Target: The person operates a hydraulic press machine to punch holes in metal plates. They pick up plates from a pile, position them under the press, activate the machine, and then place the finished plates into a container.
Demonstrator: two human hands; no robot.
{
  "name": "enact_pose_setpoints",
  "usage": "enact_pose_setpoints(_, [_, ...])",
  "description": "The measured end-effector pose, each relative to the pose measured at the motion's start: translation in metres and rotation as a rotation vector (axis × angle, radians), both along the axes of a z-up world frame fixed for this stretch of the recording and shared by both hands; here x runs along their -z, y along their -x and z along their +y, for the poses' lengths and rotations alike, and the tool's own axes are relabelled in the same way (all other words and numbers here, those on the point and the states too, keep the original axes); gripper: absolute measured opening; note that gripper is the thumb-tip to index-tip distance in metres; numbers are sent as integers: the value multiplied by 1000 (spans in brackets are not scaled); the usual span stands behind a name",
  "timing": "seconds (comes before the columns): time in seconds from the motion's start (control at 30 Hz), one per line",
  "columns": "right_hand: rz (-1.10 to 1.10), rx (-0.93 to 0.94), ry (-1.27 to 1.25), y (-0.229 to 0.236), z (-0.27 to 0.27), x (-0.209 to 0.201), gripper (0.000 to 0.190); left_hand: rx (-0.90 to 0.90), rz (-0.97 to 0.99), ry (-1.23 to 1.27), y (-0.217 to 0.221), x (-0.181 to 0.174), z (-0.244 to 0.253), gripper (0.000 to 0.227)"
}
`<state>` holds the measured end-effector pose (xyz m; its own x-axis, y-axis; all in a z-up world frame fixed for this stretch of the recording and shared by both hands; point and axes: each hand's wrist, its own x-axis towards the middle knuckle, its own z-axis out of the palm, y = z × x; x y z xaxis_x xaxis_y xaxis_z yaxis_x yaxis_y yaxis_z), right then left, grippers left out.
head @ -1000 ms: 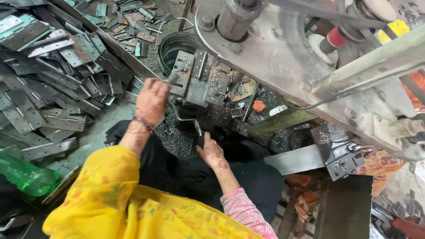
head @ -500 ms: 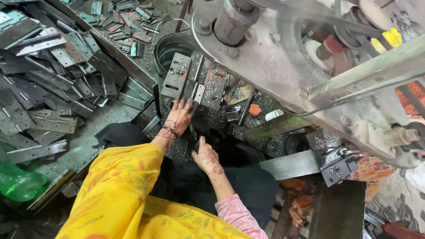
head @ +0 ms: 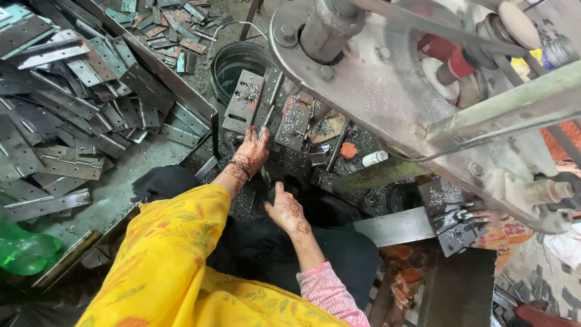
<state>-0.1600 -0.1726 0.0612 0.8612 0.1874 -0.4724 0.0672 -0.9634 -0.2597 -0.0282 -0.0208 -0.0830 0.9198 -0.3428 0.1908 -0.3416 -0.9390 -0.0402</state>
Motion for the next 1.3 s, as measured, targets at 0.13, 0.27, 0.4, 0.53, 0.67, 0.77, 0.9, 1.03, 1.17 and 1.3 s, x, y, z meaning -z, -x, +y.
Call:
enact_pose_setpoints(0.13, [-35,11,-19,1,-4,15,73,-7,-58,25,9,-30,4,43])
enact_pose_setpoints(0.27, [-94,26,-26,10,-17,66,77,-1,140,-4,11,-42,2,36])
enact_pose_setpoints(0.4, [-337,71,-206,37,-21,138,75,-1,19,81,6,-33,4,41])
enact_pose_setpoints(0.53, [-390,93,-287,38,-28,180,70,8,-14,58,7,-27,4,48])
enact_pose_setpoints(0.67, [-343,134,-318,41,-28,173,73,-30,20,193,18,-44,8,44])
enact_pose_setpoints(0.77, [-258,107,-321,36,-27,135,73,-144,118,202,29,-66,14,36])
enact_pose_setpoints(0.9, [-190,9,-157,13,-26,80,78,-240,138,127,32,-77,12,34])
enact_pose_setpoints(1.03, [-120,-24,-72,-10,-23,48,74,-284,139,149,6,-80,8,34])
enact_pose_setpoints(1.17, [-146,13,-100,7,-21,70,73,-264,132,150,-11,-74,6,33])
enact_pose_setpoints(1.3, [-325,104,-276,41,-17,129,71,-253,79,177,-14,-65,8,32])
